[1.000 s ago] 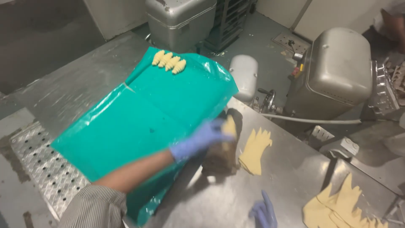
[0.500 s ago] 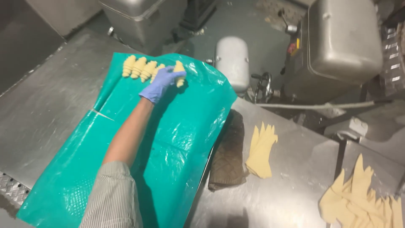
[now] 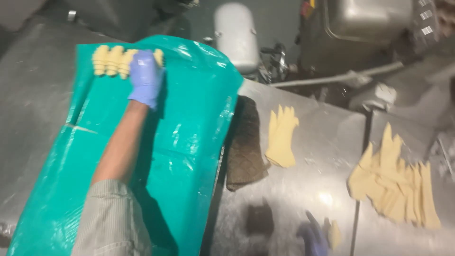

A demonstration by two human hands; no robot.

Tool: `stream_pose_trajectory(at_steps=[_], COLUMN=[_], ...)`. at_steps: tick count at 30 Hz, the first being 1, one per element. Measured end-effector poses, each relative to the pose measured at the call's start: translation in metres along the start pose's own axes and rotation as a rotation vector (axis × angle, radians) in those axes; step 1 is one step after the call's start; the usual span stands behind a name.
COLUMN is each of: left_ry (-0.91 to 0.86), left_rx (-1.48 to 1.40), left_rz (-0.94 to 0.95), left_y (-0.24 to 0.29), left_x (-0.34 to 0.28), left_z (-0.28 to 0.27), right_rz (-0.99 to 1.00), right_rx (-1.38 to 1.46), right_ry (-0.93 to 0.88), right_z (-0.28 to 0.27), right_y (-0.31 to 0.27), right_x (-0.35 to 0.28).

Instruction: Rolling triangular pieces of dough into croissant shapes and placing them on a tray.

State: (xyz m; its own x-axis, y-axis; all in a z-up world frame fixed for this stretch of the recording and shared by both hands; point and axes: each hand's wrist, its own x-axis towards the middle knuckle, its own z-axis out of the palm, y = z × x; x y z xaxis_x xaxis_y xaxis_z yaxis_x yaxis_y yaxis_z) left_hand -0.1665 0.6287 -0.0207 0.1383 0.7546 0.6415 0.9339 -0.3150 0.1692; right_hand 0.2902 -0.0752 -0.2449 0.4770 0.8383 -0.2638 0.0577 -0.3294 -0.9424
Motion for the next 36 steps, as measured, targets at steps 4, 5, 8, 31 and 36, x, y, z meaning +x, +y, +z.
stream_pose_trajectory(at_steps=[4,5,8,31,36], left_ry=[-0.011,-0.029,-0.091,-0.060,-0.240], left_rx=[0.151,0.198,0.178,-0.402,-1.085], left_rz=[0.108,0.129,0.157,0.249,0.182], left_y=[-0.011,-0.012,-0.015,0.142,0.258], left_x=[0.000,-0.004,-0.013,-0.180,-0.315], left_z=[-0.001,-0.005,-0.012,-0.371,-0.343], right_rz=[0.048,0.053,-0.604,-0.637,-0.727], right_rx=[-0.188,-0.370,-0.712,-0.405,-0.334], right_ry=[0.118,0.144,0.228,-0.046,0.019], right_z=[0.071,0.082,0.116,0.097,0.075], right_y=[-0.102,-0.113,-0.187,-0.250,-0.312], right_x=[0.077,0.091,0.135,0.283,0.260])
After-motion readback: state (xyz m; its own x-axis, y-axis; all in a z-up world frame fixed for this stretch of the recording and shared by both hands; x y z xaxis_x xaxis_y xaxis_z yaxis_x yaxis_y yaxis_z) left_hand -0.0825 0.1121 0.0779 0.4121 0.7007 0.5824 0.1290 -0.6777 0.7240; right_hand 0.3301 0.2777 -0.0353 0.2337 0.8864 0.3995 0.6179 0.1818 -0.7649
